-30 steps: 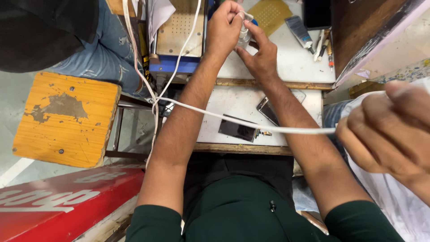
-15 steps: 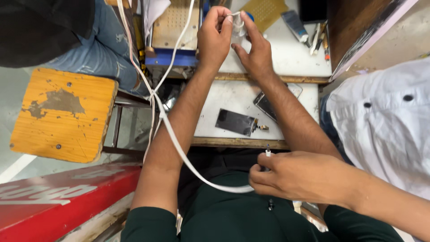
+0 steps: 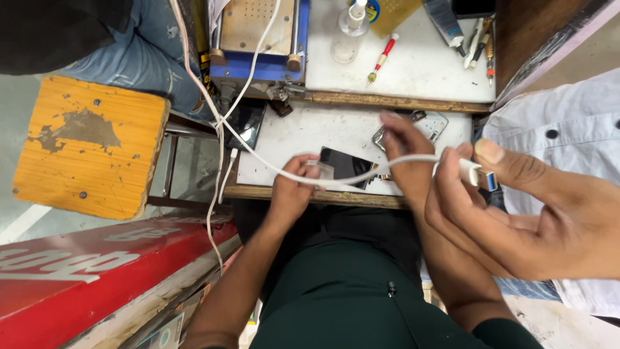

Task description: The person handles a detached smartphone screen and a phone chassis on a workbench. They wipe the screen with a cloth, connect a charging cable to the screen, and then wipe the interior of the phone chassis. The person repeatedly handles the screen and chassis throughout the clip.

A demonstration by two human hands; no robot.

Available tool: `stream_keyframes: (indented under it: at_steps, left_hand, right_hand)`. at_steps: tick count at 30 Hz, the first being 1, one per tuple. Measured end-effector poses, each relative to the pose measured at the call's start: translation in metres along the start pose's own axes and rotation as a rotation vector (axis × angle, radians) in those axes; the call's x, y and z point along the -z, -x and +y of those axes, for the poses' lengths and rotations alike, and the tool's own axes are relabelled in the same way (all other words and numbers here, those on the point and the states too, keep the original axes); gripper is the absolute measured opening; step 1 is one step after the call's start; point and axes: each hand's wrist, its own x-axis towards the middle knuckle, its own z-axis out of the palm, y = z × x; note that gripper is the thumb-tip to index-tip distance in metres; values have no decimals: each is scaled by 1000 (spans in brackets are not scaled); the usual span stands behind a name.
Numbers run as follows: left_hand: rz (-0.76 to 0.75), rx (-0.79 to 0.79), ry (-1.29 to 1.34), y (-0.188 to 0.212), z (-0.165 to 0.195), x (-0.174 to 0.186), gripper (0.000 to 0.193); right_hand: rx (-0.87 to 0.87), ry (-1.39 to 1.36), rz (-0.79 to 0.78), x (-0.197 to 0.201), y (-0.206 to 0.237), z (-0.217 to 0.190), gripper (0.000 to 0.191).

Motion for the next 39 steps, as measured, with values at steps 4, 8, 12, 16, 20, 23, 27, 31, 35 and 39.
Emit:
stream_keyframes:
  at_steps: [4,8,12,16,20,23,27,31,35,39]
  left_hand:
    - [-119,36,69,27,-24,9,14]
    - [-162,-17,-56,30,-20,12,11]
    - [-204,-48,-218,28,-1,10,9]
    - [-162,-45,-260,32,14,11,9]
    - [-211,-298,-333,44,14,13,10]
    - [-199,-250,-244,49,2,12,10]
    - [-137,-251,11,31,-17,13,11]
    - [-69,-283,-118,-7,-16,21,8]
    - [25,-532,-697,-27,-1,12,13]
    - [57,-690,-880,-24,2,-22,10]
  right_hand:
    - [-232,60,-120,23,57,-36,33]
    - [-226,-178,-675,24,87,-73,46]
    - [-295,-143,-559,-8,82,-59,60]
    - [-168,-99,-459,-20,75,-40,64]
    - [-104,-80,-397,-20,78,-35,54]
    - [-202,-76,-283,-17,80,-28,43]
    - [-169,-51,-155,-11,77,-10,30]
    - [-59,285,-70,0,78,6,22]
    - [209,496,-100,2,79,14,24]
    - [309,614,-94,-16,70,-2,28]
